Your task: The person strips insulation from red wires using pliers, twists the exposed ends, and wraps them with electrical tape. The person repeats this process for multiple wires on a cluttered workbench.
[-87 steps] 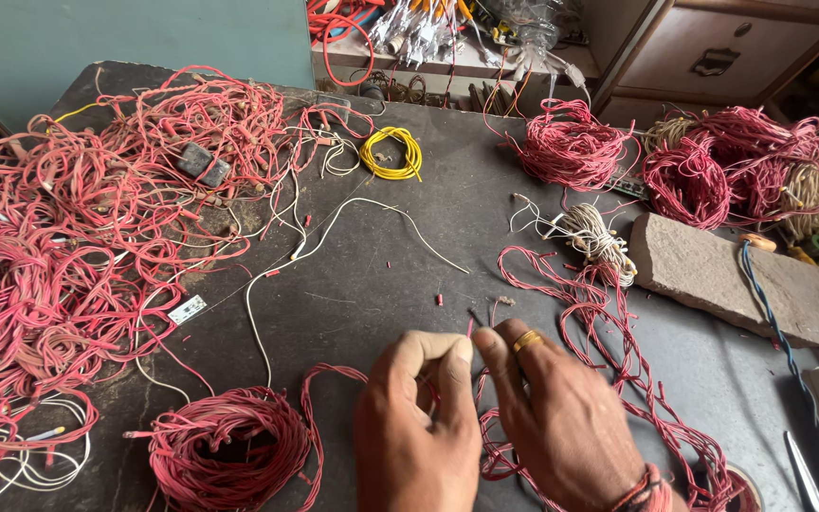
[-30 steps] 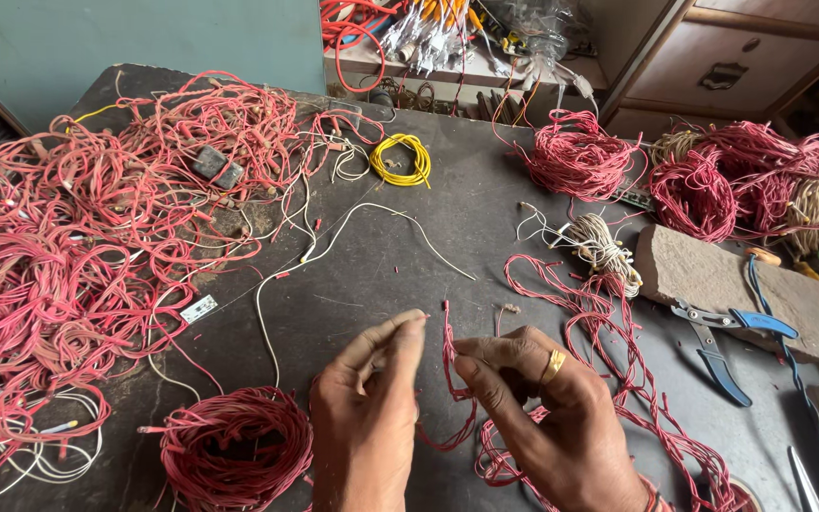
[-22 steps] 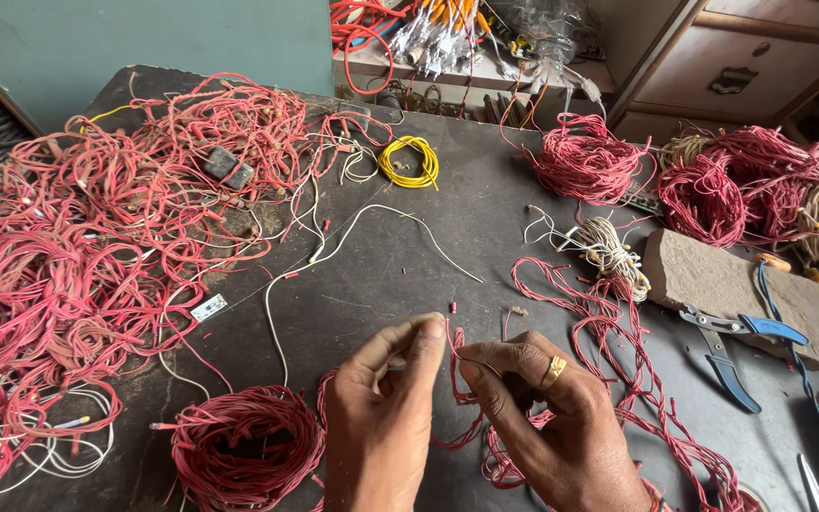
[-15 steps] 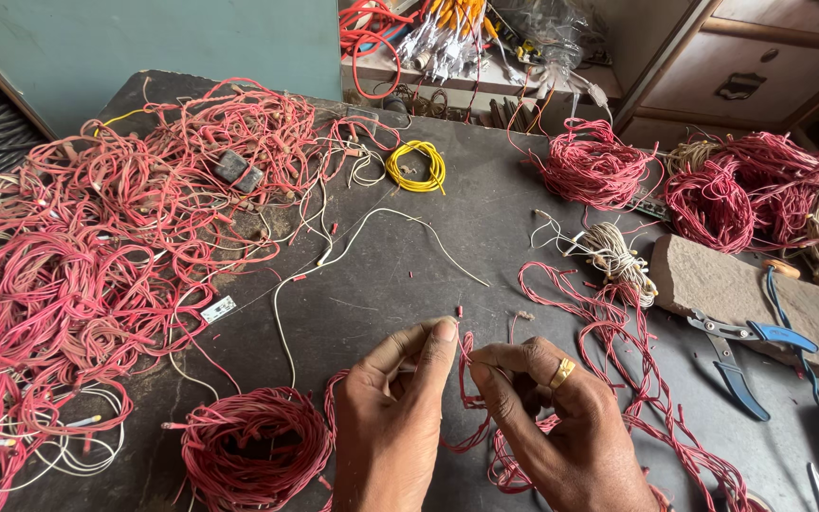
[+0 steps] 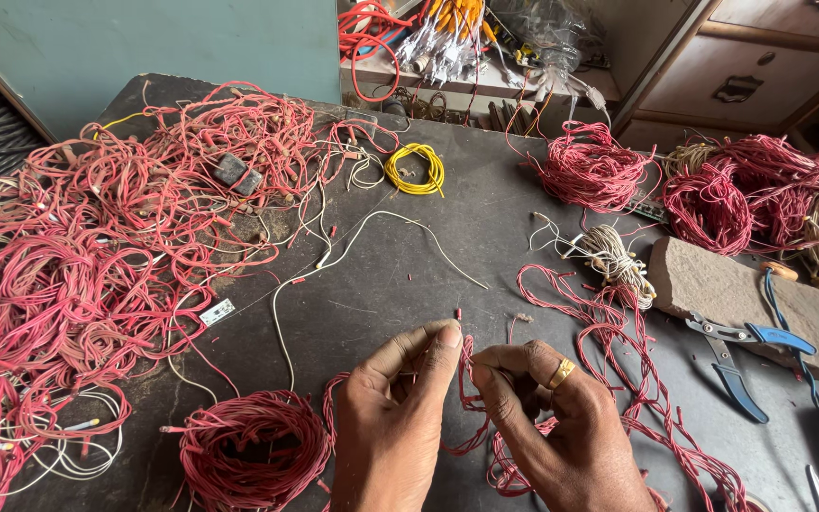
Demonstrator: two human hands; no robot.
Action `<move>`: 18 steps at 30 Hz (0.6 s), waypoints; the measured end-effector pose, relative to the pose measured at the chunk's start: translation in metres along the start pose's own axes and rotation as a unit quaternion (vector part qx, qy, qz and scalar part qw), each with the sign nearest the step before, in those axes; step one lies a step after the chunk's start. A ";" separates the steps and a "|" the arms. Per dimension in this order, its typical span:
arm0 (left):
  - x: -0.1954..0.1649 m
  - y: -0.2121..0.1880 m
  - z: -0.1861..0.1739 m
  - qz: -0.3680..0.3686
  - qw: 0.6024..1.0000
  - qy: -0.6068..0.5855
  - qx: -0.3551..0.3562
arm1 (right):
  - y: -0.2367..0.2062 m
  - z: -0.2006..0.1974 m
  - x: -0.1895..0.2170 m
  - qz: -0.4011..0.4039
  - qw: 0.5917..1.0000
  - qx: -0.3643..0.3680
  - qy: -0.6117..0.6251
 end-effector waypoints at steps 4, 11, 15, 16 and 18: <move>0.002 0.002 0.000 0.000 1.000 0.000 0.008 | 0.000 0.000 -0.001 -0.005 1.000 0.000 -0.011; 0.005 0.003 0.004 -0.012 0.999 0.018 0.025 | 0.000 0.000 -0.001 0.000 1.000 -0.001 -0.004; 0.005 0.002 0.007 -0.025 0.998 0.038 0.043 | 0.000 0.000 0.001 0.008 1.000 -0.001 -0.011; 0.005 0.002 0.006 -0.032 0.998 0.040 0.040 | 0.000 0.000 0.001 0.015 1.000 0.001 -0.016; 0.006 0.001 0.006 -0.047 0.997 0.044 0.035 | 0.000 0.000 0.001 0.016 1.000 0.006 -0.022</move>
Point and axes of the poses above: each hand's wrist, its own y-axis towards the middle knuckle, its own z-axis out of the palm, x = y × z, the point moved 5 cm from there along y, towards the middle knuckle, and after that the axes turned 12 degrees about -z, right-handed, at the moved point
